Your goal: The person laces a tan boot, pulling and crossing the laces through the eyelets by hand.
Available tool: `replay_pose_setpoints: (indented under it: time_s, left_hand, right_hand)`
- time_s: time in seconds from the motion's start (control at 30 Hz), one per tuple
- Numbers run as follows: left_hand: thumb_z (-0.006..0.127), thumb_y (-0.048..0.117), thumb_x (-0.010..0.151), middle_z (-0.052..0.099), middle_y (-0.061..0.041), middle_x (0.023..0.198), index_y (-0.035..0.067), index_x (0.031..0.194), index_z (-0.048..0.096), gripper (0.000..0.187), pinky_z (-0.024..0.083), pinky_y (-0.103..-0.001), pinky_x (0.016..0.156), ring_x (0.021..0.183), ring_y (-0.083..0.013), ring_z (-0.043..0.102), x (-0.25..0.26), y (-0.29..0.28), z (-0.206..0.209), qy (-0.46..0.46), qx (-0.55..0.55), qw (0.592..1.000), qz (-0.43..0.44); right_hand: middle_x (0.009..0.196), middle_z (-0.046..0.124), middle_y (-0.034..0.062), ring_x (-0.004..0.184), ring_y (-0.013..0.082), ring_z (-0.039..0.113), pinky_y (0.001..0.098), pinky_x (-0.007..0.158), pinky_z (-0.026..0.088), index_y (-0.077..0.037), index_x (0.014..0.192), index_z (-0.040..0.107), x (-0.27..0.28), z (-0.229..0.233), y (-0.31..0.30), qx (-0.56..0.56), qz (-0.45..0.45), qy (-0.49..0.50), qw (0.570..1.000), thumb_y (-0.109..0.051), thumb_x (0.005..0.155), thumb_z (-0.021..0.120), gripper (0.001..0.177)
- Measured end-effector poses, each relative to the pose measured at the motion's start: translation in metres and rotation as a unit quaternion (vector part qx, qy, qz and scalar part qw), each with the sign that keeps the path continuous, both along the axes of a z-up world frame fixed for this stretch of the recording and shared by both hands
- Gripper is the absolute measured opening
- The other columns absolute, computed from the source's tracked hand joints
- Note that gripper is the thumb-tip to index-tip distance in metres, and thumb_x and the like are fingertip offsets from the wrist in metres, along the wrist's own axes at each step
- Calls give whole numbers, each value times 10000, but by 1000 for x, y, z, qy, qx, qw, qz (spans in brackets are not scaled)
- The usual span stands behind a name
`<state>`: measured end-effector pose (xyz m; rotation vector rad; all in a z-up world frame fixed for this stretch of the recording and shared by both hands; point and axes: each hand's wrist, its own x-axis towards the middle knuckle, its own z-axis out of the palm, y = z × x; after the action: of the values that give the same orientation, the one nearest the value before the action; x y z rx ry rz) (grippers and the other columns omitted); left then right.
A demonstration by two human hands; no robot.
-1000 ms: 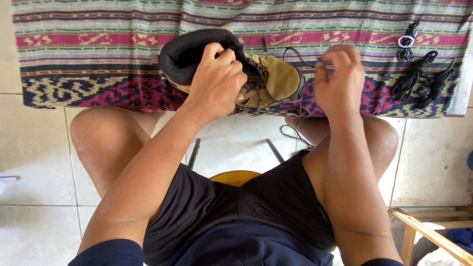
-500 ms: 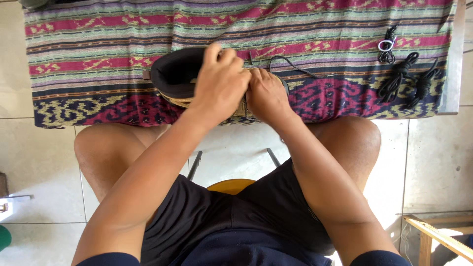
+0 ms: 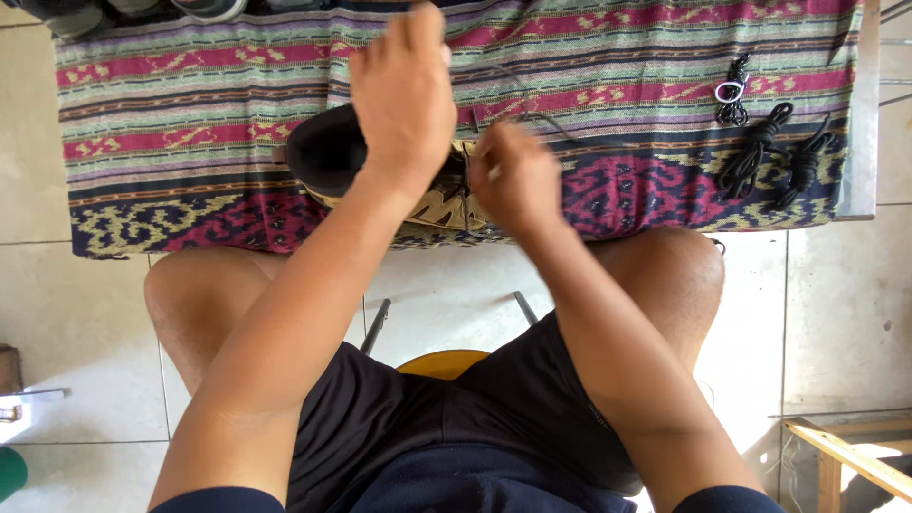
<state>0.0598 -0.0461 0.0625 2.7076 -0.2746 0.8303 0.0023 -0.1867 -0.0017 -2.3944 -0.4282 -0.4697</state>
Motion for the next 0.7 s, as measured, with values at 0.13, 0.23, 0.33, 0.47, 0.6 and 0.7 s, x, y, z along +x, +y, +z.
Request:
replay_pose_setpoints:
  time_s: [0.13,0.23,0.33,0.47,0.6,0.7]
  left_hand:
    - [523,6,957,425,-106,942,77,937,439,112,397,-398,709,784,-295,464,-11,4,13,-42,4,997,-69]
    - [616,132,819,593,-69,916,123,921,645,106,392,-420,831,849,-288,575,-18,6,-1,103,230,954,-160]
    - [708,163,742,697,1,788,182,849,664,117,356,-450,919,855,-263,645,-26,9,-5,197,333,897,-213]
    - [578,247,888,631,40,691,263,742,661,169,378,-423,855,757,-225,614,-23,16,-20,79,322,918,-216]
    - [792,386,777,695,67,803,248,882,710,192,327,-372,894,769,-185,618,-23,24,-21,86,303,924,-217]
    - [855,293,901,700,115,836,217,996,749,161,296,-348,903,740,-158,559,-23,36,-30,75,243,944,-211]
  right_hand:
    - [823,628,94,678,275,595,424,554,506,-74,996,566,-1,-25,22,-148,-30,135,979,-251,834,745,299]
    - [818,613,170,644,411,573,512,538,426,-49,994,522,5,-41,23,-94,-35,105,989,-111,810,556,196]
    - [791,615,202,634,479,538,560,505,343,-49,911,477,7,-42,18,10,-57,148,987,-120,778,541,164]
    - [744,650,165,676,447,594,531,600,446,-101,837,589,0,-43,16,-23,-93,181,979,-161,608,621,239]
    - [731,590,126,679,385,530,485,585,368,-104,776,560,-6,-31,7,109,-39,204,972,-88,761,488,76]
    - [859,543,87,757,221,544,355,619,421,-63,859,593,-9,3,-18,323,71,324,886,7,753,419,215]
